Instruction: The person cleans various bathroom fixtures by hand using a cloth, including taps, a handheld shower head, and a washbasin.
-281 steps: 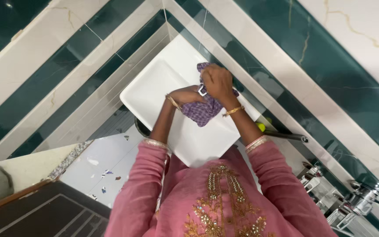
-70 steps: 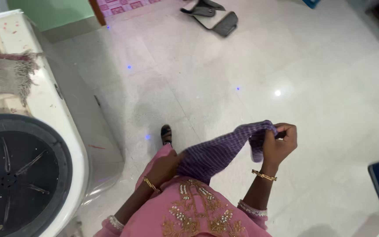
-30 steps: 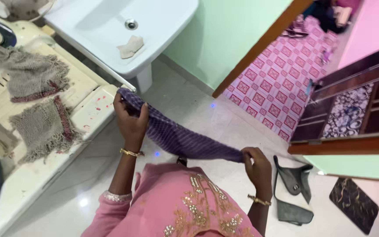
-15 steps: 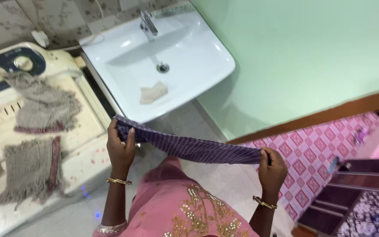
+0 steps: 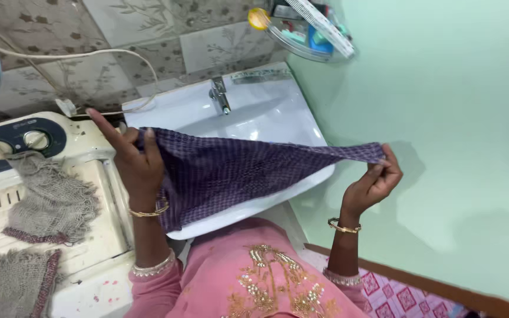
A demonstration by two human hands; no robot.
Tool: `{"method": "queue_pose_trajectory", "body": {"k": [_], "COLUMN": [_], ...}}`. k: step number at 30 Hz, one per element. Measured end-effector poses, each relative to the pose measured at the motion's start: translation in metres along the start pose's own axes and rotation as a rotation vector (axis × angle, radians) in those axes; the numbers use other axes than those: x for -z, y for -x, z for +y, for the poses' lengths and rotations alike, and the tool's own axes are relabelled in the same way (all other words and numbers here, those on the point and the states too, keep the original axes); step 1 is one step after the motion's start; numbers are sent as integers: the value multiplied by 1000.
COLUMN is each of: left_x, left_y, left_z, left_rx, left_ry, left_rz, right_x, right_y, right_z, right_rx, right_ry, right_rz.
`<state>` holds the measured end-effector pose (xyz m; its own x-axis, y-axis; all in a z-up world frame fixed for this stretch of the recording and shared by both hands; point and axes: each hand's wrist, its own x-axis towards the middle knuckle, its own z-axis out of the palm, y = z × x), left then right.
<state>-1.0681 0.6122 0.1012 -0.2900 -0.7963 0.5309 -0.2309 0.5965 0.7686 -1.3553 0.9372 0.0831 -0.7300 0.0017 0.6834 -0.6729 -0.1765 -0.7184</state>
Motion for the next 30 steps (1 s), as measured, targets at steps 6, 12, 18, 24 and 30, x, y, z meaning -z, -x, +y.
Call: {"method": "queue_pose_trajectory", "body": {"k": [6, 12, 18, 24, 30], "left_x": [28, 43, -104, -129, -112], "left_y": [-5, 115, 154, 58, -26], "left_z": [-11, 7, 87, 96, 95], "left_rx": [30, 506, 582, 462, 190], "left_ry": [-186, 686, 2372, 1474, 161], "left_rz": [127, 105, -140, -108, 230], "right_x": [-69, -80, -137, -160, -133], "right_y": [-68, -130, -128, -120, -130], "right_z": [49, 98, 100, 95, 114], "right_rx": [-100, -117, -181, -183, -243], "right_ry": [-173, -334, -542, -427, -191], "right_rz": [90, 175, -53, -304, -436]}}
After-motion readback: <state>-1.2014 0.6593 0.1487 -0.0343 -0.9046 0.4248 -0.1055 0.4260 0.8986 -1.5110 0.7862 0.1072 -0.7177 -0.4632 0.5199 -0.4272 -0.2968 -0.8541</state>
